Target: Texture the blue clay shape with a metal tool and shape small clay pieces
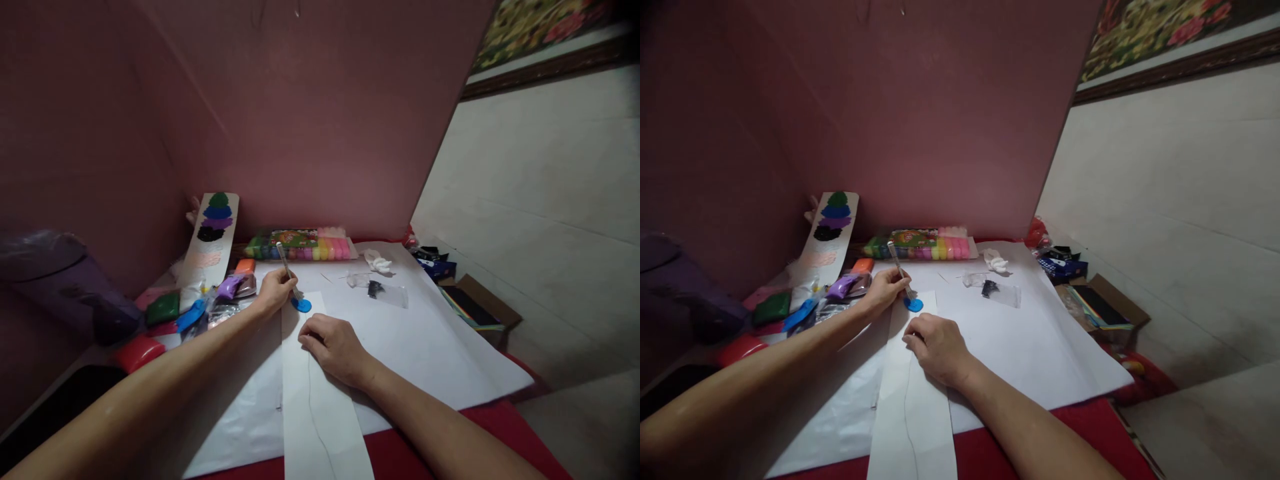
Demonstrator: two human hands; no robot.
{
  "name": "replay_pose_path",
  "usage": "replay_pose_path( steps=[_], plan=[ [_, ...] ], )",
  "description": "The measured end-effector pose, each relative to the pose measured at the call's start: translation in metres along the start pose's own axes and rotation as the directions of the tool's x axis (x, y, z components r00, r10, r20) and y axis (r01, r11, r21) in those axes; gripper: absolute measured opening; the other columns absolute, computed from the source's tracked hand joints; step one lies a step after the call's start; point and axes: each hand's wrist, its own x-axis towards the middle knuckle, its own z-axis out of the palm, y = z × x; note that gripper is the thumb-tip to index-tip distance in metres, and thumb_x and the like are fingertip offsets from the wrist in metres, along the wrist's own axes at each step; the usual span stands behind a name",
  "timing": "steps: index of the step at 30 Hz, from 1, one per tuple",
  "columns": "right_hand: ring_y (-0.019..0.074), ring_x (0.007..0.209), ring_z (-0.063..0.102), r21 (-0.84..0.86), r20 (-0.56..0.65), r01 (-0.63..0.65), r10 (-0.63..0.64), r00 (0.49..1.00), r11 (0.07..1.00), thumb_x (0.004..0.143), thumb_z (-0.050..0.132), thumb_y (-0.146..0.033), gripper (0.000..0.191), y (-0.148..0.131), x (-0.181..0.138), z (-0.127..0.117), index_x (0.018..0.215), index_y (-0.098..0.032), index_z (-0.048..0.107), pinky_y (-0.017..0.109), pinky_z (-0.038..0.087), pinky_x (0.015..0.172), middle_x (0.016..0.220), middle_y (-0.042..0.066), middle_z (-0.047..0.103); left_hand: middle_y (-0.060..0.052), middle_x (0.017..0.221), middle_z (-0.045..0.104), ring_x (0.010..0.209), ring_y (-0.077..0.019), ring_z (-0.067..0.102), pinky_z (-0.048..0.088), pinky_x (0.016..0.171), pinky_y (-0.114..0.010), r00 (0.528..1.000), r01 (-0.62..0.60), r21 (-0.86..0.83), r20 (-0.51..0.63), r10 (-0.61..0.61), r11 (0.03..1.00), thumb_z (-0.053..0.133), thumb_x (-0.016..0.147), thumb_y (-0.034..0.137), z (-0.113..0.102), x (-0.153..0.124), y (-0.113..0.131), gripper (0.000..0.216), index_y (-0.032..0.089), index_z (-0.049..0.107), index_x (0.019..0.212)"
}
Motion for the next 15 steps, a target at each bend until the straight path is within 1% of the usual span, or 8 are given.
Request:
replay_pose_path(
  steps=[8,12,15],
  plan=[
    [0.013,0.073,0.057,-0.002,-0.006,0.004,-0.004,1.0,1.0,0.083,0.059,-0.016,0.007,0.001,-0.001,0.001,0.079,-0.02,0.063,0.023,0.039,0.068,0.082,0.0,0.065,0.005,0.046,0.049,0.038,-0.0079,0.043,0.031,0.038,-0.018,0.999,-0.016,0.003,-0.047,0.016,1.0,0.064,0.062,0.024,-0.002,0.004,-0.003,0.01,0.015,0.059,0.062],
    [0.013,0.073,0.057,-0.003,-0.009,0.008,-0.008,1.0,1.0,0.083,0.058,-0.016,0.008,0.002,-0.001,0.001,0.079,-0.021,0.063,0.023,0.039,0.068,0.081,-0.001,0.065,0.005,0.048,0.05,0.039,-0.0071,0.042,0.03,0.038,-0.017,0.994,-0.04,-0.025,-0.106,0.037,0.999,0.065,0.061,0.024,-0.005,0.008,-0.003,0.011,0.015,0.059,0.062],
    [0.0129,0.073,0.057,0.001,-0.013,0.014,-0.014,1.0,1.0,0.084,0.058,-0.016,0.009,0.001,0.0,0.001,0.078,-0.021,0.062,0.023,0.039,0.068,0.079,-0.001,0.064,0.004,0.047,0.051,0.038,-0.0066,0.041,0.03,0.037,-0.017,0.985,-0.063,-0.058,-0.163,0.053,0.996,0.065,0.062,0.026,-0.011,0.012,0.006,0.013,0.015,0.059,0.062]
  ],
)
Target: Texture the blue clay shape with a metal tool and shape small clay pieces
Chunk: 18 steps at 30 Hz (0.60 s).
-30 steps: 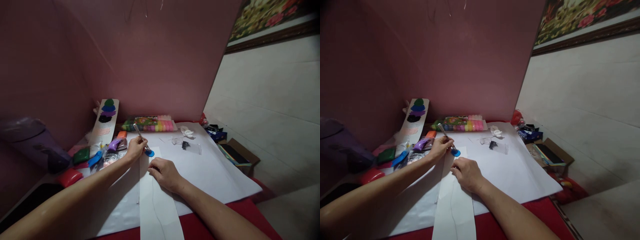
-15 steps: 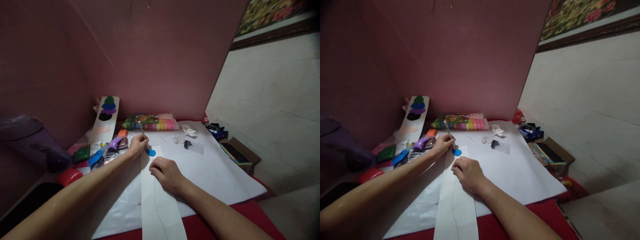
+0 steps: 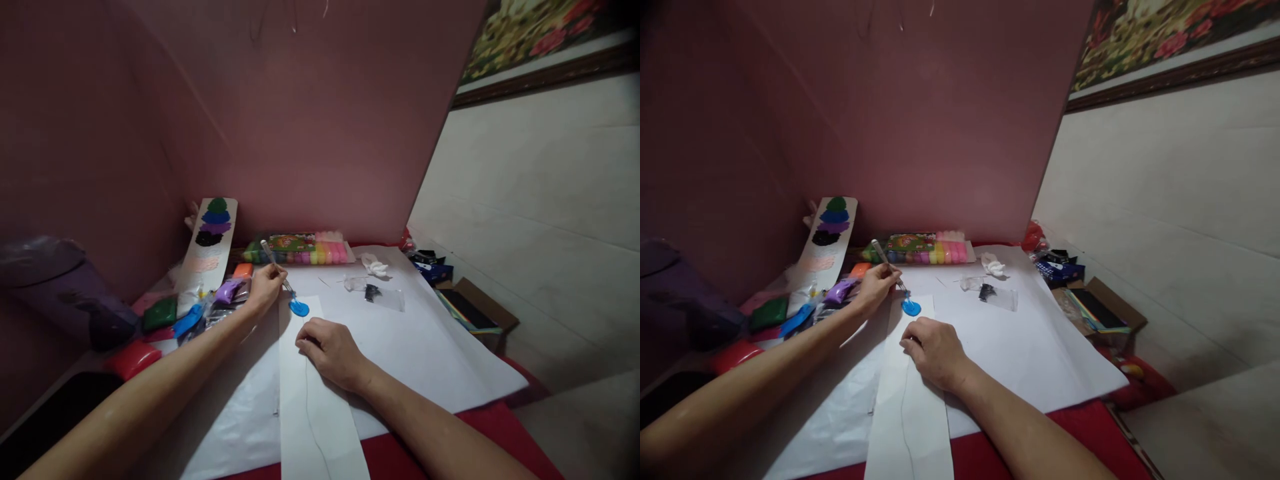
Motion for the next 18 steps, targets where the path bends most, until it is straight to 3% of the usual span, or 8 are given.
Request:
replay_pose_path(
  steps=[4,8,10,13,16,18],
  plan=[
    [0.013,0.071,0.057,0.058,-0.008,-0.006,0.007,1.0,0.998,0.084,0.057,-0.015,0.01,-0.002,0.0,-0.001,0.075,-0.02,0.061,0.024,0.041,0.068,0.078,-0.001,0.064,0.002,0.048,0.052,0.039,-0.0083,0.044,0.036,0.037,-0.019,0.999,-0.025,-0.058,-0.047,0.022,0.998,0.065,0.065,0.032,-0.01,-0.001,0.024,0.02,0.014,0.058,0.065],
    [0.0118,0.06,0.054,0.259,-0.095,-0.045,0.072,0.993,0.965,0.093,0.045,-0.024,0.023,0.0,0.001,-0.001,0.074,-0.019,0.058,0.024,0.041,0.06,0.066,-0.001,0.058,0.0,0.052,0.055,0.042,-0.009,0.046,0.037,0.038,-0.02,0.997,-0.066,-0.111,-0.045,0.062,0.992,0.065,0.068,0.034,-0.017,-0.02,0.052,0.022,0.013,0.06,0.066],
    [0.0124,0.06,0.052,0.308,-0.22,-0.048,0.121,0.968,0.95,0.095,0.042,-0.028,0.026,0.001,0.002,-0.002,0.077,-0.019,0.058,0.025,0.042,0.059,0.066,-0.001,0.056,0.0,0.054,0.056,0.045,-0.009,0.047,0.038,0.04,-0.02,0.995,-0.104,-0.111,0.0,0.105,0.988,0.064,0.071,0.034,-0.018,-0.035,0.061,0.022,0.013,0.061,0.066],
    [0.0146,0.069,0.053,0.251,-0.422,0.007,0.103,0.901,0.968,0.093,0.045,-0.027,0.02,0.0,0.002,-0.005,0.087,-0.018,0.061,0.027,0.043,0.062,0.078,0.003,0.057,-0.001,0.055,0.055,0.046,-0.0097,0.047,0.038,0.041,-0.02,0.99,-0.101,-0.076,0.092,0.108,0.992,0.066,0.07,0.032,-0.014,-0.058,0.067,0.018,0.014,0.064,0.067],
    [0.0148,0.069,0.051,0.176,-0.444,0.088,0.0,0.896,0.98,0.09,0.05,-0.027,0.015,-0.002,0.002,-0.009,0.096,-0.019,0.062,0.027,0.043,0.062,0.081,0.004,0.055,0.0,0.053,0.055,0.045,-0.0104,0.044,0.036,0.042,-0.022,0.973,-0.109,-0.014,0.205,0.11,0.994,0.066,0.068,0.029,-0.005,-0.077,0.068,0.014,0.016,0.065,0.064],
    [0.0147,0.066,0.049,0.131,-0.419,0.124,-0.058,0.906,0.984,0.089,0.052,-0.027,0.012,-0.003,0.0,-0.009,0.091,-0.02,0.061,0.027,0.041,0.061,0.076,0.002,0.053,-0.002,0.059,0.06,0.052,-0.013,0.05,0.041,0.05,-0.024,0.941,-0.163,-0.015,0.299,0.16,0.987,0.066,0.069,0.026,0.0,-0.087,0.07,0.01,0.018,0.067,0.064]
  ],
)
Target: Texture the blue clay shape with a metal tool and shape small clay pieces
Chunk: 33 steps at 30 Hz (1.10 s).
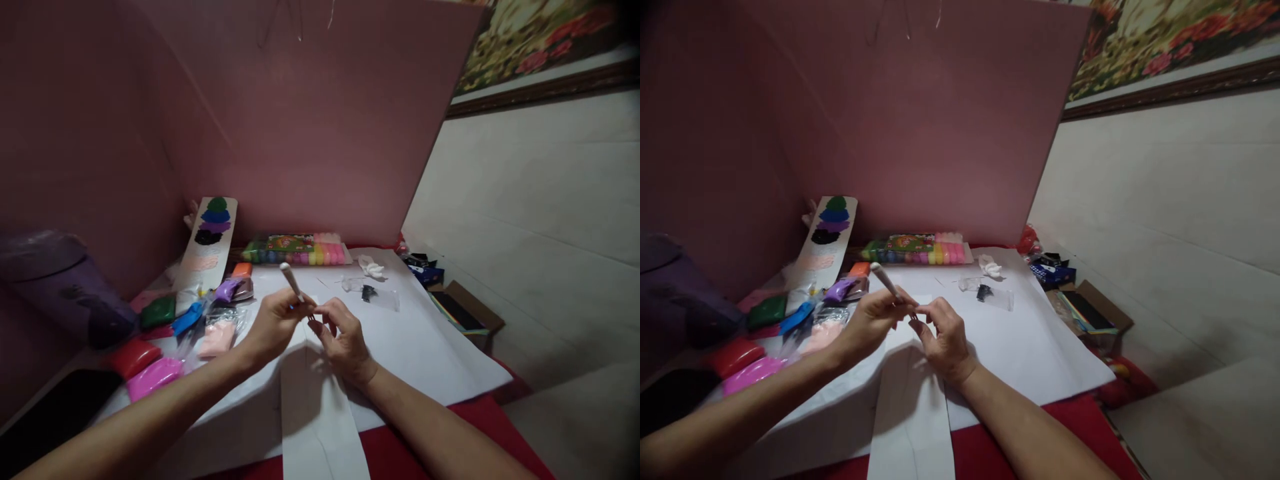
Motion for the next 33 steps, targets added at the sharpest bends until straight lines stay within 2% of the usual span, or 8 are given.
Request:
replay_pose_path(
  steps=[3,7,10,13,17,21,26,33],
  plan=[
    [0.0145,0.064,0.047,-0.05,0.032,0.053,-0.051,0.998,0.997,0.09,0.049,-0.026,0.017,-0.001,-0.003,-0.001,0.076,-0.02,0.055,0.027,0.038,0.059,0.069,0.001,0.05,-0.004,0.07,0.064,0.066,-0.0177,0.058,0.045,0.063,-0.028,0.993,-0.076,0.037,0.096,0.072,0.996,0.064,0.072,0.025,0.007,-0.008,0.002,0.008,0.02,0.067,0.068],
    [0.0127,0.058,0.043,-0.072,0.003,0.014,-0.013,1.0,0.997,0.092,0.045,-0.026,0.019,0.0,-0.004,-0.001,0.073,-0.021,0.048,0.026,0.037,0.058,0.065,-0.002,0.045,-0.004,0.081,0.061,0.071,-0.0168,0.054,0.044,0.063,-0.028,0.975,-0.202,0.309,-0.025,0.22,0.929,0.061,0.077,0.022,0.011,-0.025,-0.004,0.014,0.021,0.062,0.092],
    [0.012,0.058,0.044,-0.026,-0.126,-0.139,0.135,0.983,0.99,0.092,0.046,-0.029,0.016,0.009,-0.001,-0.002,0.078,-0.021,0.047,0.025,0.039,0.059,0.065,-0.003,0.045,-0.007,0.086,0.061,0.08,-0.0197,0.054,0.044,0.07,-0.033,0.93,-0.361,0.534,0.152,0.334,0.764,0.047,0.086,0.015,0.016,-0.042,-0.015,0.012,0.017,0.058,0.089],
    [0.0115,0.058,0.045,0.124,-0.188,-0.287,0.307,0.933,0.95,0.09,0.05,-0.036,0.021,0.024,0.004,-0.002,0.076,-0.02,0.047,0.024,0.039,0.055,0.065,-0.003,0.047,-0.007,0.085,0.062,0.085,-0.0229,0.053,0.041,0.074,-0.038,0.871,-0.484,0.67,0.428,0.24,0.563,0.048,0.086,0.016,0.023,-0.052,-0.025,0.012,0.017,0.058,0.081],
    [0.0085,0.047,0.042,0.342,-0.207,-0.389,0.472,0.857,0.855,0.083,0.058,-0.042,0.027,0.036,0.009,-0.003,0.074,-0.02,0.046,0.021,0.033,0.042,0.061,-0.005,0.049,-0.008,0.09,0.061,0.088,-0.0233,0.052,0.04,0.075,-0.038,0.821,-0.533,0.701,0.564,0.088,0.474,0.054,0.085,0.02,0.027,-0.056,-0.033,0.007,0.016,0.059,0.085],
    [0.0087,0.045,0.047,0.337,-0.229,-0.401,0.487,0.843,0.852,0.074,0.065,-0.039,0.028,0.035,0.018,-0.008,0.084,-0.02,0.046,0.021,0.039,0.044,0.059,-0.006,0.052,-0.007,0.092,0.06,0.086,-0.0233,0.052,0.039,0.072,-0.038,0.806,-0.544,0.7,0.589,0.057,0.462,0.056,0.082,0.02,0.025,-0.057,-0.033,0.008,0.015,0.059,0.086],
    [0.012,0.046,0.052,0.203,-0.01,-0.483,0.495,0.869,0.852,0.065,0.067,-0.037,0.027,0.032,0.044,-0.008,0.076,-0.018,0.05,0.024,0.045,0.042,0.056,-0.003,0.055,-0.007,0.092,0.06,0.088,-0.0226,0.051,0.039,0.074,-0.038,0.808,-0.541,0.695,0.585,0.064,0.474,0.052,0.084,0.019,0.022,-0.058,-0.032,0.009,0.015,0.059,0.087],
    [0.0122,0.052,0.053,0.07,0.101,-0.375,0.368,0.924,0.924,0.071,0.058,-0.025,0.009,0.037,0.065,0.027,0.077,-0.018,0.056,0.025,0.042,0.052,0.061,-0.003,0.057,-0.008,0.093,0.059,0.087,-0.0227,0.05,0.038,0.074,-0.038,0.813,-0.54,0.709,0.58,0.061,0.453,0.053,0.083,0.022,0.024,-0.059,-0.039,0.01,0.015,0.058,0.088]
  ],
)
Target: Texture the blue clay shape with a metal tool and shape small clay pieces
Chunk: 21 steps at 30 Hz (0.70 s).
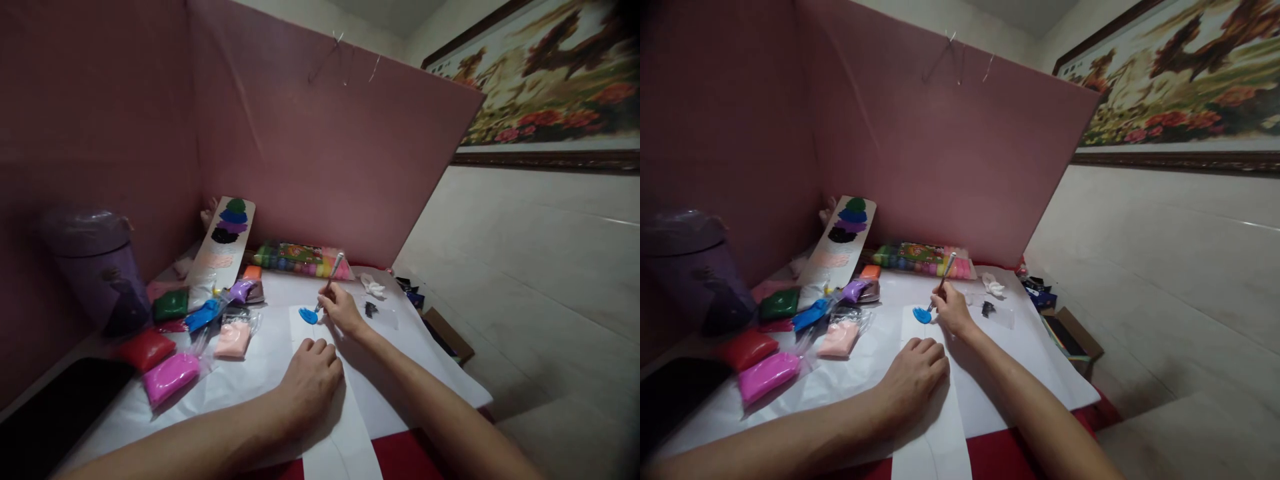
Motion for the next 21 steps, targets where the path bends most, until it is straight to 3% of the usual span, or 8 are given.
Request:
replay_pose_path(
  steps=[6,11,21],
  plan=[
    [0.014,0.06,0.052,-0.037,0.074,0.076,-0.073,0.995,0.996,0.075,0.056,-0.022,0.004,0.02,0.001,0.008,0.076,-0.018,0.056,0.026,0.041,0.059,0.064,-0.002,0.056,-0.007,0.091,0.058,0.086,-0.0227,0.049,0.038,0.076,-0.041,1.0,-0.005,-0.018,0.03,0.005,1.0,0.058,0.078,0.028,-0.001,0.003,-0.001,0.016,0.015,0.057,0.087],
    [0.0138,0.062,0.053,0.071,0.105,0.06,-0.067,0.992,0.996,0.078,0.056,-0.024,0.008,0.036,0.0,0.006,0.082,-0.018,0.054,0.026,0.043,0.06,0.068,-0.002,0.055,-0.006,0.091,0.058,0.085,-0.0228,0.049,0.037,0.076,-0.041,1.0,-0.009,-0.041,-0.017,0.008,0.999,0.061,0.076,0.033,0.001,0.005,-0.003,0.021,0.015,0.056,0.085],
    [0.0138,0.06,0.051,-0.067,0.103,0.044,-0.037,0.994,0.997,0.074,0.056,-0.02,0.002,0.025,0.002,0.005,0.073,-0.018,0.056,0.026,0.04,0.06,0.063,-0.002,0.055,-0.005,0.087,0.057,0.084,-0.022,0.049,0.036,0.08,-0.044,0.998,-0.01,-0.052,-0.065,0.007,0.999,0.057,0.079,0.028,0.007,0.007,-0.002,0.014,0.016,0.054,0.083]
  ],
)
